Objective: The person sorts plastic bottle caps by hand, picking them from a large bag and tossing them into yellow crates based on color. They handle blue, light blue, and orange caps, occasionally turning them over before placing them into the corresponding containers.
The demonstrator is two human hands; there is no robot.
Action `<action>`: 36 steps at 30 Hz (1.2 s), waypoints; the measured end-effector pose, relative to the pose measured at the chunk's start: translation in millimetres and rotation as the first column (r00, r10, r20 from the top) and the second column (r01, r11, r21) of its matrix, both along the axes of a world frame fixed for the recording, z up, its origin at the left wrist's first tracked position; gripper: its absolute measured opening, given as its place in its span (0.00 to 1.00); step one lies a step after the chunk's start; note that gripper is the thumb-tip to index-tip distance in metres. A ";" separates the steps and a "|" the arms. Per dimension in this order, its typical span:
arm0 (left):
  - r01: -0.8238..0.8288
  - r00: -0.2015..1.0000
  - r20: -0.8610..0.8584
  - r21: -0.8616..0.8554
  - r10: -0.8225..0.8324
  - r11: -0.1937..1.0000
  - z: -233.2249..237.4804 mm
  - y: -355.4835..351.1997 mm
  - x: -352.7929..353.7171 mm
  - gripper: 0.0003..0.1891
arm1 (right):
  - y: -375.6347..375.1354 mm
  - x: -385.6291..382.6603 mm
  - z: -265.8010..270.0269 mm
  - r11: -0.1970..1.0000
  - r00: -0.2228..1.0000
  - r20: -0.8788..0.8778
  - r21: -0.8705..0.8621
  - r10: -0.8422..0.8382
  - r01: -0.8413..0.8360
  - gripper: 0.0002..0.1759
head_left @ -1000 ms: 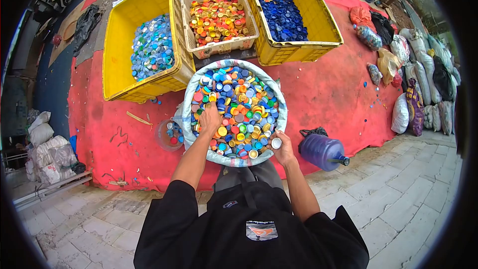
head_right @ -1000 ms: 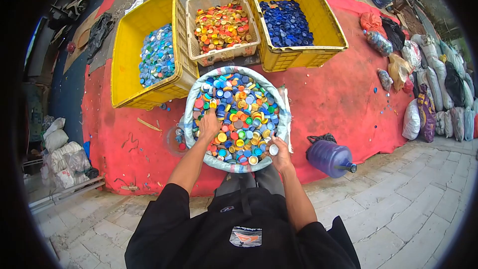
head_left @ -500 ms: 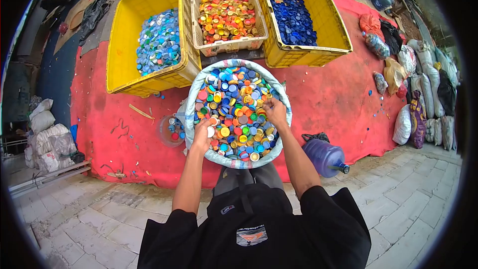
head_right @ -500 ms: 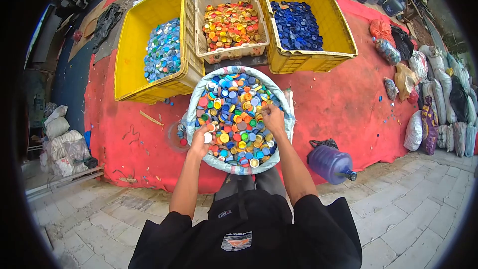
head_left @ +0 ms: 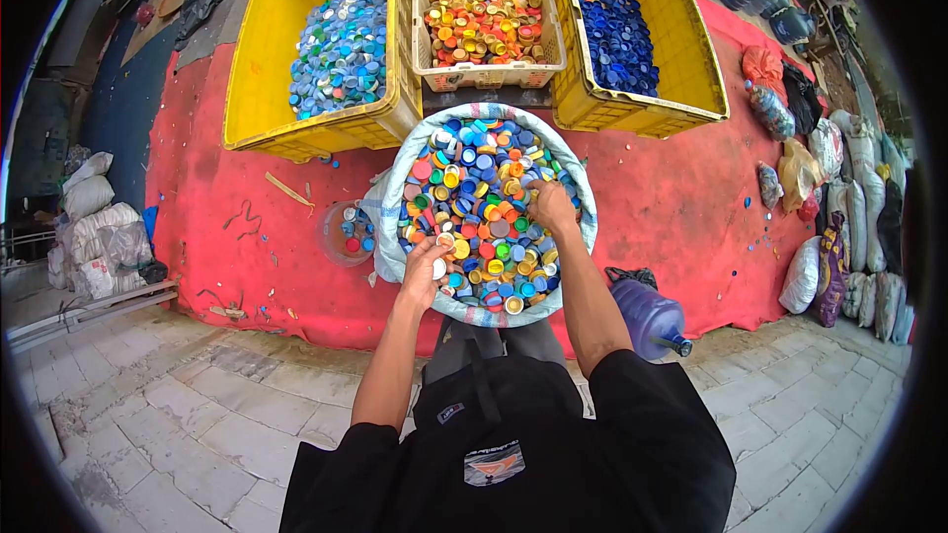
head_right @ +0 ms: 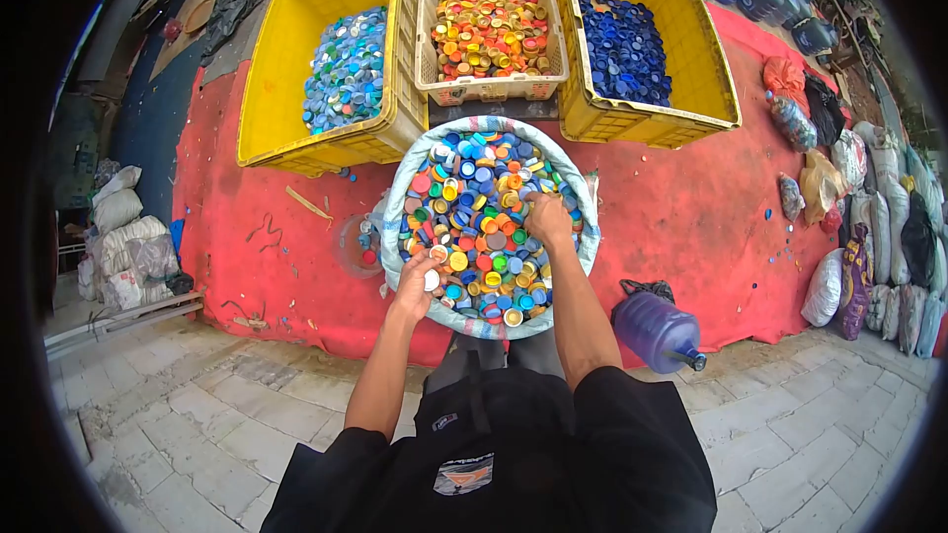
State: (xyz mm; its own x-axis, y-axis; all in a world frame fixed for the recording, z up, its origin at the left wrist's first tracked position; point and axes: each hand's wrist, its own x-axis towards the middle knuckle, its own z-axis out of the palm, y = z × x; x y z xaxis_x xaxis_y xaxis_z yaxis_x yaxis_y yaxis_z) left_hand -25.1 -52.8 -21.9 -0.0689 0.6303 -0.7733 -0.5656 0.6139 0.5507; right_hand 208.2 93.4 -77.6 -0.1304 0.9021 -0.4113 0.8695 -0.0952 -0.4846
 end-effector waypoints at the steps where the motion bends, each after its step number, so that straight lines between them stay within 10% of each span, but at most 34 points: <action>1: -0.012 1.000 -0.009 -0.005 0.012 1.000 2.0 1.5 1.1 0.07 | -2.3 -3.2 -1.3 1.000 1.000 -0.004 0.005 0.016 -0.016 0.23; 21: -0.099 0.983 0.165 0.150 0.074 0.984 -14.1 14.7 20.1 0.13 | -33.9 5.0 26.6 0.987 0.931 -0.347 0.065 -0.117 0.149 0.21; 24: -0.099 0.995 0.049 0.161 0.092 0.982 -2.5 17.7 32.3 0.14 | -53.9 10.4 45.2 0.969 0.959 -0.282 0.242 0.020 0.051 0.18; 29: 0.032 0.996 -0.082 0.105 -0.023 0.994 14.6 24.9 38.8 0.14 | -83.1 1.4 83.0 0.996 0.895 -0.442 0.025 -0.061 0.080 0.20; 31: 0.050 0.987 -0.157 0.103 -0.033 0.993 24.1 25.7 44.3 0.16 | -93.6 1.2 75.8 0.979 0.834 -0.536 0.060 -0.132 0.194 0.19; 33: -0.062 0.998 -0.012 0.114 0.064 0.992 20.8 23.1 43.4 0.13 | -97.0 3.0 81.1 0.814 0.419 -0.701 -0.530 -0.578 0.238 0.18; 36: -0.170 0.955 0.265 0.119 0.133 0.978 30.4 15.5 42.4 0.12 | -101.0 11.7 97.0 0.591 0.021 -0.591 -0.806 -0.806 0.011 0.20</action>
